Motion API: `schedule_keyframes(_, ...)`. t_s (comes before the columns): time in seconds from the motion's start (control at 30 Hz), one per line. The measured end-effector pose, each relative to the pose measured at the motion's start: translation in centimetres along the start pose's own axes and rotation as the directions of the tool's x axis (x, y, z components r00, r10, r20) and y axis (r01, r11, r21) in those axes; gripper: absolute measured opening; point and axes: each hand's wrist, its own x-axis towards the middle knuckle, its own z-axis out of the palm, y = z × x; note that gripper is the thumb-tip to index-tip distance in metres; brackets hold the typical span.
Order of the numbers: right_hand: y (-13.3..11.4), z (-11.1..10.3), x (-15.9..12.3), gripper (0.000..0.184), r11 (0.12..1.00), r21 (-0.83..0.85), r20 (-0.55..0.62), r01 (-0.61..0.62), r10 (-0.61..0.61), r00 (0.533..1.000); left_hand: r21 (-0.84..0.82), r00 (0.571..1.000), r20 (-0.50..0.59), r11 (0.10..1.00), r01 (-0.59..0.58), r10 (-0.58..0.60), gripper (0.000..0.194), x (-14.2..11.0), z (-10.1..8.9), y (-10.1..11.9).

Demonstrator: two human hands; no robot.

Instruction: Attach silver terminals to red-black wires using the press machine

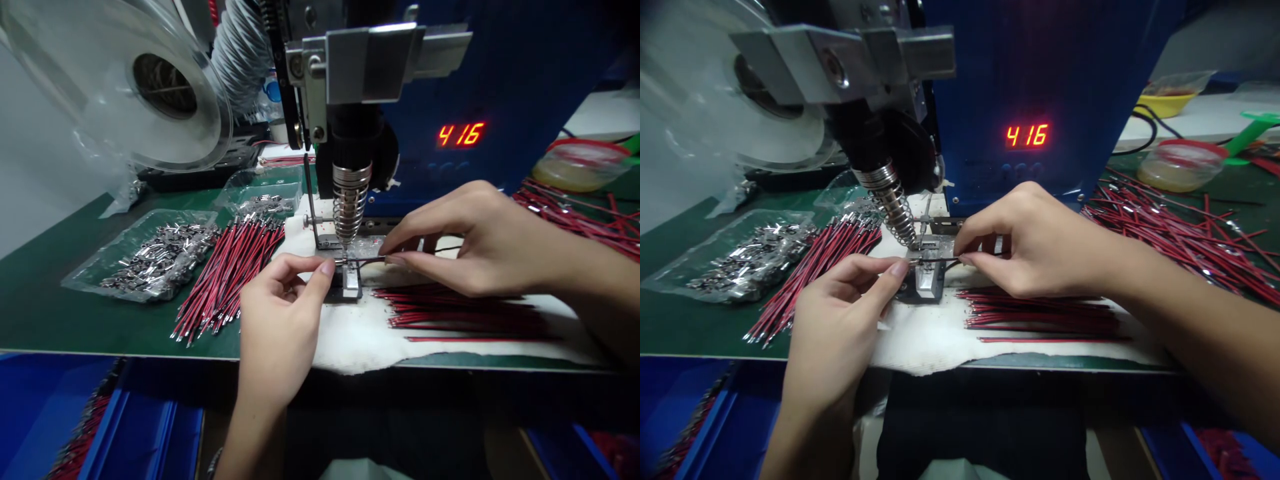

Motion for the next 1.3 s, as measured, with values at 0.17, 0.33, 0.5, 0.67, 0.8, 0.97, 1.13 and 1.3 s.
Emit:
schedule_keyframes(0.17,0.1,-0.1,-0.1,0.020,0.999,0.033,0.046,0.014,-0.015,0.999,0.004,1.000,-0.007,1.000,0.001,-0.001,0.021,-0.1,0.0,0.1)
schedule_keyframes(0.33,0.7,-0.4,-0.2,0.019,1.000,0.020,0.071,0.009,-0.010,0.997,0.006,1.000,-0.004,1.000,0.008,-0.008,0.021,-0.2,-0.2,0.1)
schedule_keyframes(0.5,0.7,-0.5,-0.3,0.020,1.000,0.018,0.086,0.014,-0.016,0.996,0.001,1.000,-0.016,1.000,0.009,-0.009,0.021,-0.2,-0.1,0.1)
schedule_keyframes(0.67,0.4,-0.1,-0.1,0.018,1.000,0.027,0.070,0.015,-0.017,0.997,0.014,1.000,-0.006,1.000,0.007,-0.007,0.021,-0.2,-0.2,0.1)
schedule_keyframes(0.8,0.1,0.3,0.0,0.016,0.999,0.039,0.052,0.013,-0.015,0.999,0.020,1.000,-0.008,1.000,0.005,-0.005,0.021,-0.2,-0.2,0.1)
schedule_keyframes(0.97,-0.4,0.7,0.3,0.017,0.996,0.085,0.034,0.008,-0.011,0.999,0.029,1.000,-0.009,1.000,0.001,-0.001,0.020,0.0,-0.1,0.3)
schedule_keyframes(1.13,-0.8,1.0,0.4,0.018,0.995,0.099,0.040,0.003,-0.007,0.999,0.056,1.000,-0.006,0.998,0.001,0.000,0.020,-0.2,-0.1,0.6)
schedule_keyframes(1.3,-1.0,1.3,0.5,0.019,0.996,0.088,0.015,0.005,-0.006,1.000,0.066,1.000,-0.027,0.998,-0.008,0.010,0.019,-0.2,-0.1,0.6)
